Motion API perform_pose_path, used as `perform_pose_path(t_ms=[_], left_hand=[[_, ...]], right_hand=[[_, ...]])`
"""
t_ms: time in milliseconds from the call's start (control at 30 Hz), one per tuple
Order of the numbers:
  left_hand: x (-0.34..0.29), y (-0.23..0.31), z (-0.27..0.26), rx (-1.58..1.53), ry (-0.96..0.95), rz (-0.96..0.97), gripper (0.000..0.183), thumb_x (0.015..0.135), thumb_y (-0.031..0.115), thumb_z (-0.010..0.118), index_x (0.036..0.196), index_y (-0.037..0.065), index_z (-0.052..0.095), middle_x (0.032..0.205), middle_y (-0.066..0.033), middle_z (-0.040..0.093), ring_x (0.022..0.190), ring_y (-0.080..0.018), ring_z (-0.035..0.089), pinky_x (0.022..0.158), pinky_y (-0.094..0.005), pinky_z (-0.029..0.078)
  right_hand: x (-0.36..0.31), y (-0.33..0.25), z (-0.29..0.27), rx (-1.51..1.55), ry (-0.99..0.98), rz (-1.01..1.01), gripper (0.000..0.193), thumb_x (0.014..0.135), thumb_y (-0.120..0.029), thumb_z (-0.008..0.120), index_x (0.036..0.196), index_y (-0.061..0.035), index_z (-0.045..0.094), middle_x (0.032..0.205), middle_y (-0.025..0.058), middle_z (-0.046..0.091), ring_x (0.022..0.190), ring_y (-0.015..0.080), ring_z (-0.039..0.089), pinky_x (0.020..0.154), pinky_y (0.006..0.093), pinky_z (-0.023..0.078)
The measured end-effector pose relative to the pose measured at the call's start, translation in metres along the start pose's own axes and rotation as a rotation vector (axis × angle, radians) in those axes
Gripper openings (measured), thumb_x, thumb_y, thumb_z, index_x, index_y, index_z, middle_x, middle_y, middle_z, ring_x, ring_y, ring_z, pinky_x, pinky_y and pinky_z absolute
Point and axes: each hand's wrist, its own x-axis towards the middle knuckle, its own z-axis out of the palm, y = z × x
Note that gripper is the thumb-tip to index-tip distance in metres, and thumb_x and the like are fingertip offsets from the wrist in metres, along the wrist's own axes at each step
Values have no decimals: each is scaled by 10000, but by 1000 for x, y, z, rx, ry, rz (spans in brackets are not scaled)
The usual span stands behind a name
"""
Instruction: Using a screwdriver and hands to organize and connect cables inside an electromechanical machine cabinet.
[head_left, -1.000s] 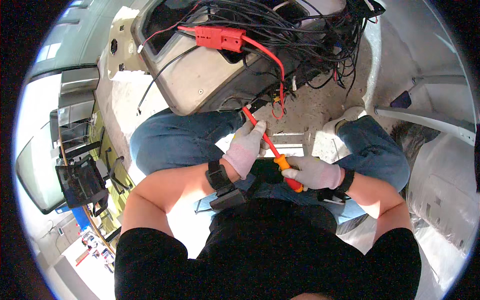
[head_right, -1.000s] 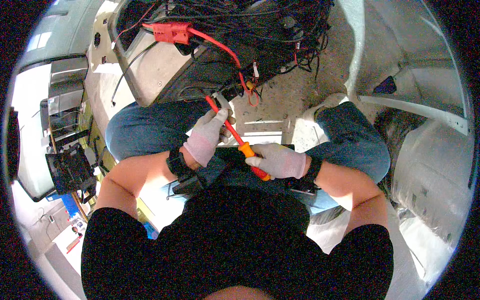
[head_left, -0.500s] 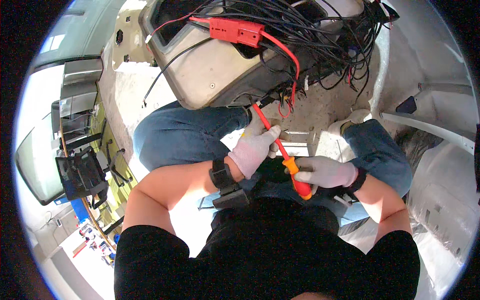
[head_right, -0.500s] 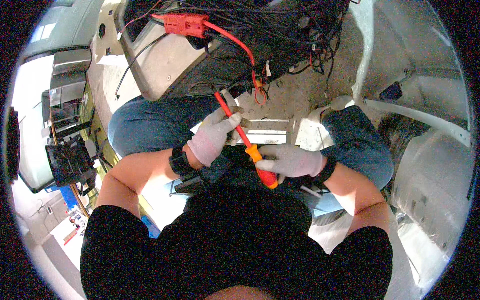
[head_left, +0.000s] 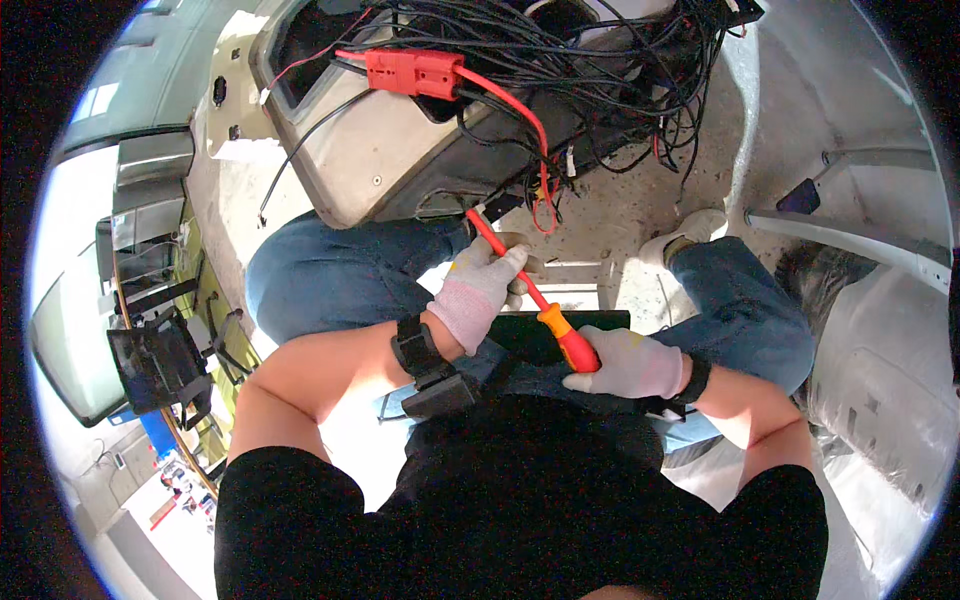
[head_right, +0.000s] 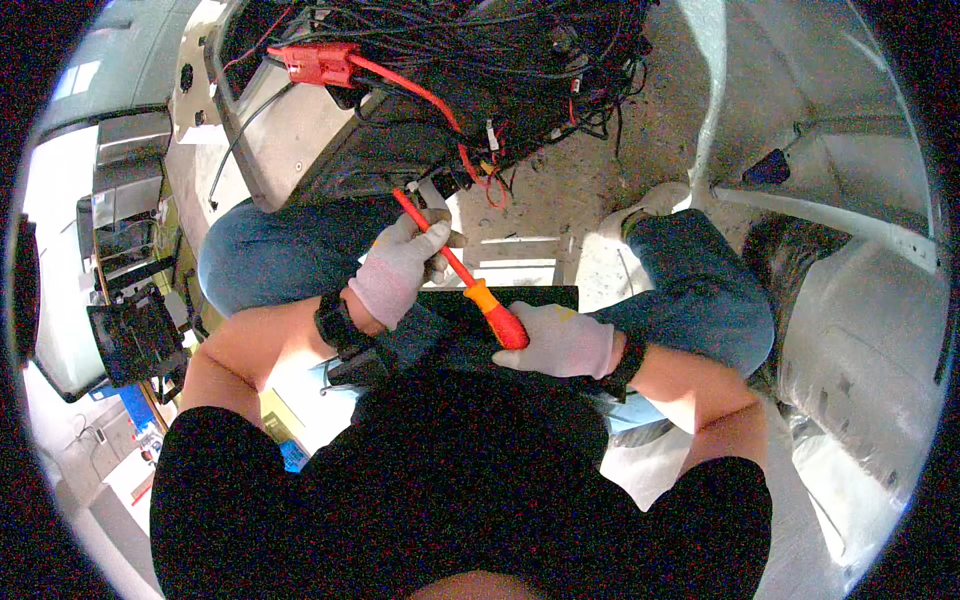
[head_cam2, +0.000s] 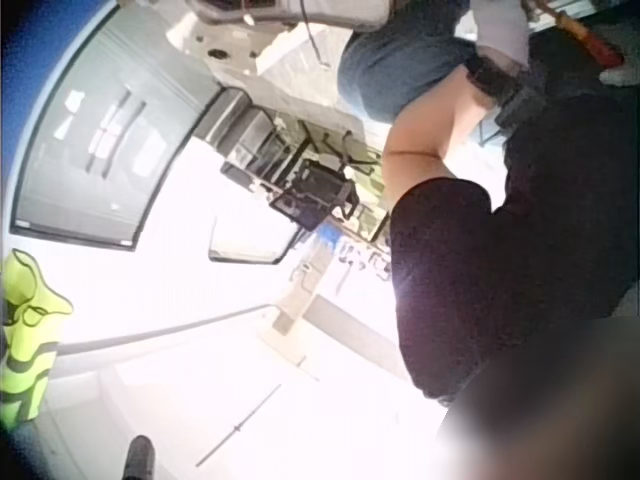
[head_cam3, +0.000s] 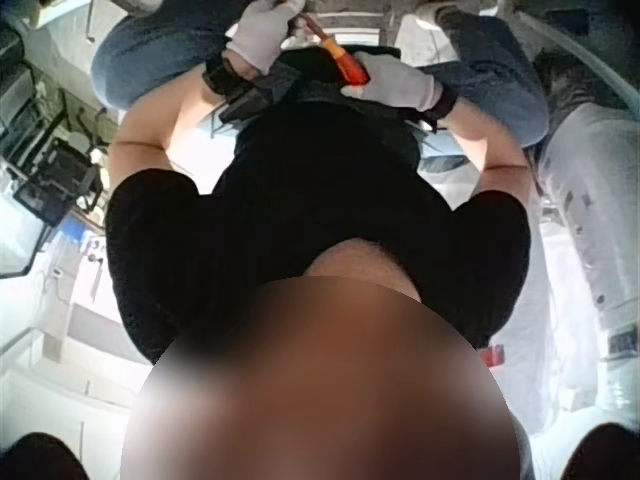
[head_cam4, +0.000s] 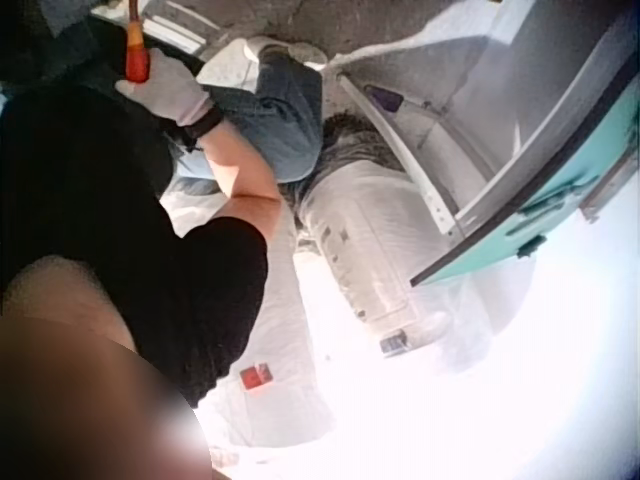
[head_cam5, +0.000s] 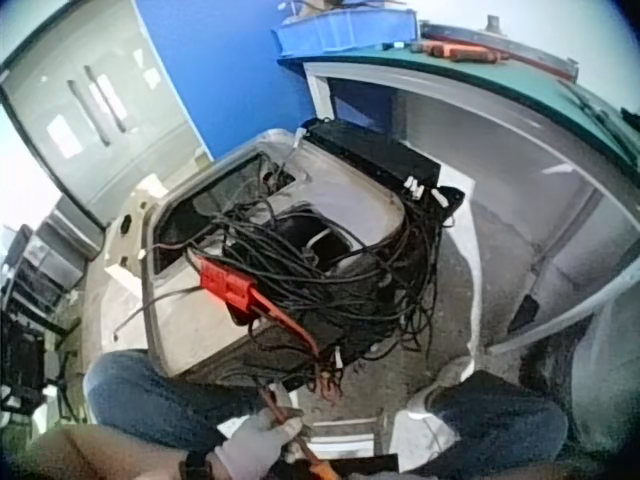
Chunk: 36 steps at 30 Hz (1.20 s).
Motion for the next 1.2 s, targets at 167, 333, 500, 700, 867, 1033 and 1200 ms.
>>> perform_pose_path(t_ms=[167, 333, 500, 700, 867, 1033, 1200], left_hand=[[6, 0, 0, 97, 56, -12, 213, 924, 191, 467, 1076, 42, 486, 835, -48, 602, 543, -53, 458, 477, -191, 399], [7, -3, 4, 85, 78, 16, 208, 926, 205, 460, 1067, 53, 483, 811, -40, 595, 521, -51, 436, 467, -189, 390], [4, 0, 4, 182, 140, 43, 186, 925, 212, 457, 1023, 55, 475, 775, -43, 580, 491, -48, 419, 440, -194, 355], [-6, -3, 0, -25, 15, 59, 220, 911, 214, 472, 1056, 48, 473, 804, -62, 583, 487, -56, 435, 437, -191, 352], [0, -10, -3, -141, -65, 34, 274, 912, 222, 479, 1109, 33, 465, 826, -62, 583, 555, -79, 518, 497, -198, 431], [-2, -9, -1, -91, -51, -11, 315, 912, 238, 509, 1130, 15, 468, 863, -62, 597, 617, -96, 576, 554, -204, 488], [-5, 1, -1, 70, -32, -15, 302, 901, 266, 539, 1061, 14, 494, 826, -47, 607, 580, -74, 563, 513, -184, 470]], right_hand=[[-4, 2, 14, 110, 193, 58, 520, 762, -447, 627, 1022, -21, 484, 811, 226, 610, 789, 380, 605, 691, 432, 481], [-8, 5, 11, 81, 216, 92, 530, 774, -457, 612, 1043, -19, 482, 803, 230, 607, 784, 377, 607, 683, 434, 480], [-6, 4, 12, 126, 65, -23, 427, 816, -356, 602, 1072, -41, 474, 769, 135, 605, 656, 291, 601, 607, 367, 458], [-2, 4, 5, 803, -414, -34, 290, 837, -259, 554, 1029, -56, 474, 669, -12, 485, 576, 83, 476, 553, 255, 414], [6, 10, 4, 373, -187, -117, 341, 814, -347, 574, 967, -50, 508, 693, 86, 550, 652, 230, 549, 607, 347, 435], [9, 12, 7, 243, -17, -72, 416, 786, -429, 580, 894, -32, 521, 728, 163, 579, 718, 357, 571, 652, 430, 436], [5, 1, -4, 441, -137, 100, 329, 812, -378, 579, 823, -55, 514, 604, 65, 555, 510, 183, 551, 498, 321, 430]])
